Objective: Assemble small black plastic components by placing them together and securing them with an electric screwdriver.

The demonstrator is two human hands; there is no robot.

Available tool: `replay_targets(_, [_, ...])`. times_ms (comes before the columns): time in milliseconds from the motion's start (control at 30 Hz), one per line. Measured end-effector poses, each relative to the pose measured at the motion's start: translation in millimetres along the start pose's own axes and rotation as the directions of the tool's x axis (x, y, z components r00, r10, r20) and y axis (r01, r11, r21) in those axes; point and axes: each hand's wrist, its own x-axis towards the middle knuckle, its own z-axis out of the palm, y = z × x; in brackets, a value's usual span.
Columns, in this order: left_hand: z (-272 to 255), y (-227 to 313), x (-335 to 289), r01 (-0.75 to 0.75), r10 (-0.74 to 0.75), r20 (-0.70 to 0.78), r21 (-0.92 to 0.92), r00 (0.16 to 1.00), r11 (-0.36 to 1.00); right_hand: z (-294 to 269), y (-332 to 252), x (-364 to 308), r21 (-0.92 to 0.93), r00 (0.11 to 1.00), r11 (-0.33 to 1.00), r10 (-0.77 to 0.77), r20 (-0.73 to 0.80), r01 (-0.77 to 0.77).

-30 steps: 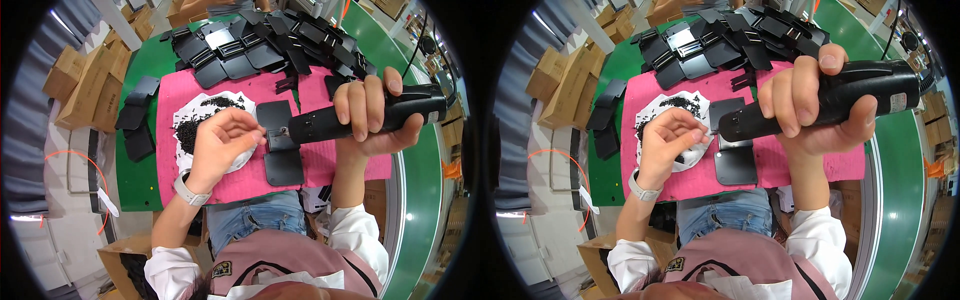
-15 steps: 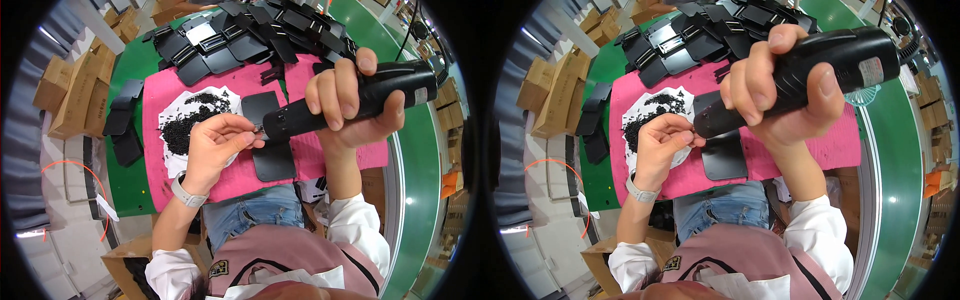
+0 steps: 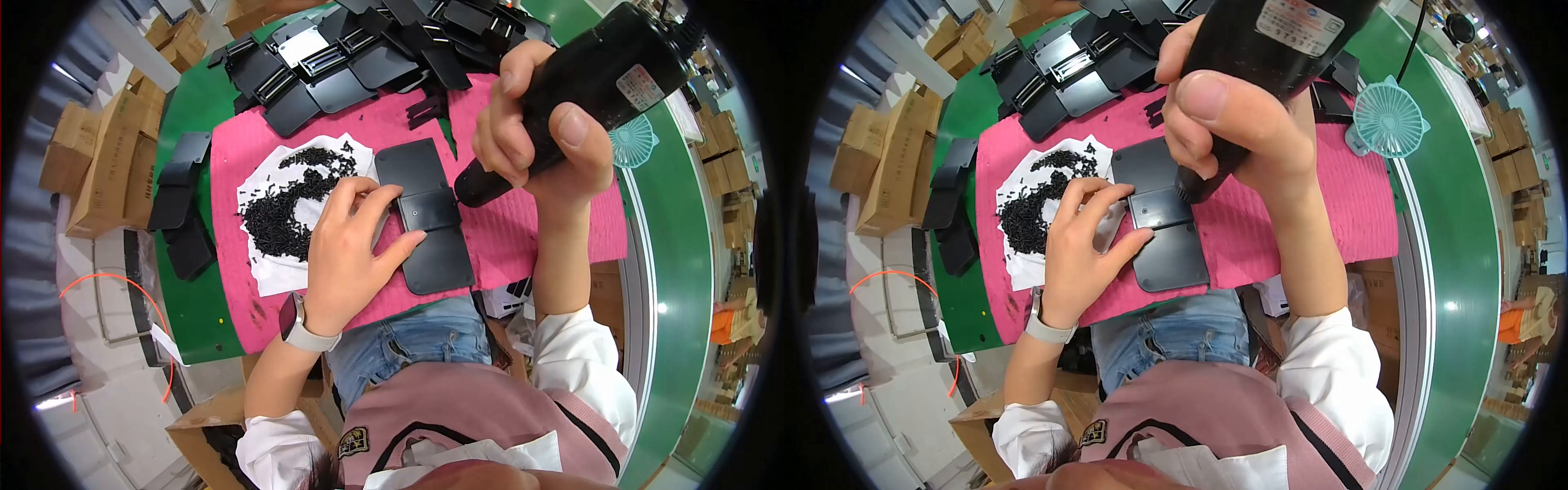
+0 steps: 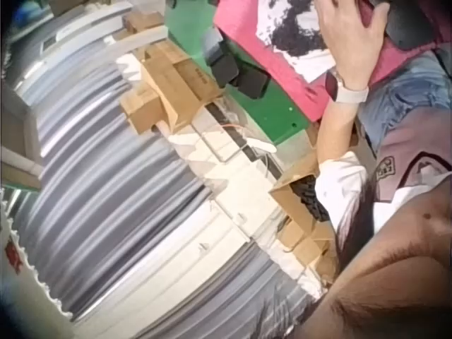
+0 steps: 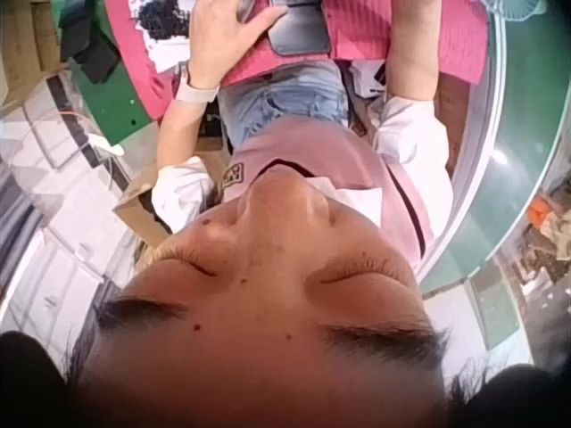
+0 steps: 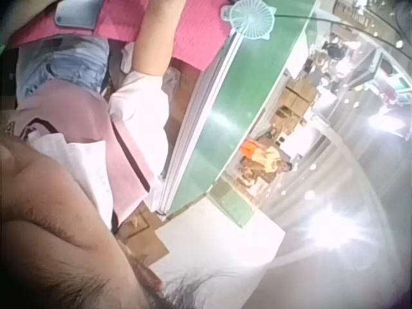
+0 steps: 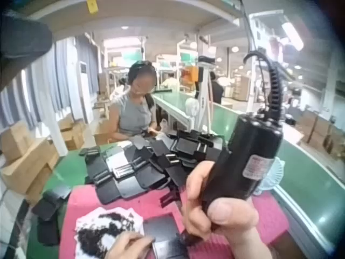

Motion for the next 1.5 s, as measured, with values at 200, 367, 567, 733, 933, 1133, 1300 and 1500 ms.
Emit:
replay_targets(200, [0,1,-2,0.007,-0.007,0.011,0.019,1.0,1.0,9,4,5,-0.073,0.999,0.997,0.037,0.04,-0.034])
replay_targets(367, [2,0,-2,0.009,-0.009,0.016,0.013,1.0,1.0,4,9,6,-0.019,0.992,0.999,0.03,0.121,-0.028])
replay_targets(567, [3,-1,-1,0.008,-0.008,0.023,0.006,1.0,1.0,2,10,6,0.036,0.988,0.998,0.055,0.147,-0.061])
replay_targets(733, [3,-2,-2,0.017,-0.017,0.023,0.002,1.0,1.0,9,6,2,-0.039,0.989,0.993,0.111,0.102,-0.107])
replay_targets(933, [4,-1,-4,0.034,-0.033,0.035,-0.024,0.999,0.999,10,8,-5,-0.068,0.998,0.998,0.019,0.052,-0.015])
replay_targets(1133, [3,7,-10,0.024,-0.023,-0.021,0.049,0.999,0.998,-17,-20,-18,-0.146,0.939,0.977,0.098,-0.33,-0.154])
replay_targets(1300, [1,25,-21,0.046,-0.054,0.051,0.154,0.997,0.987,-73,9,-39,-0.642,0.882,0.637,0.138,-0.451,-0.427])
replay_targets(1500, [9,26,-29,0.168,-0.165,0.066,-0.029,0.984,0.985,-28,-8,-20,-0.937,0.998,-0.348,-0.027,0.053,0.041])
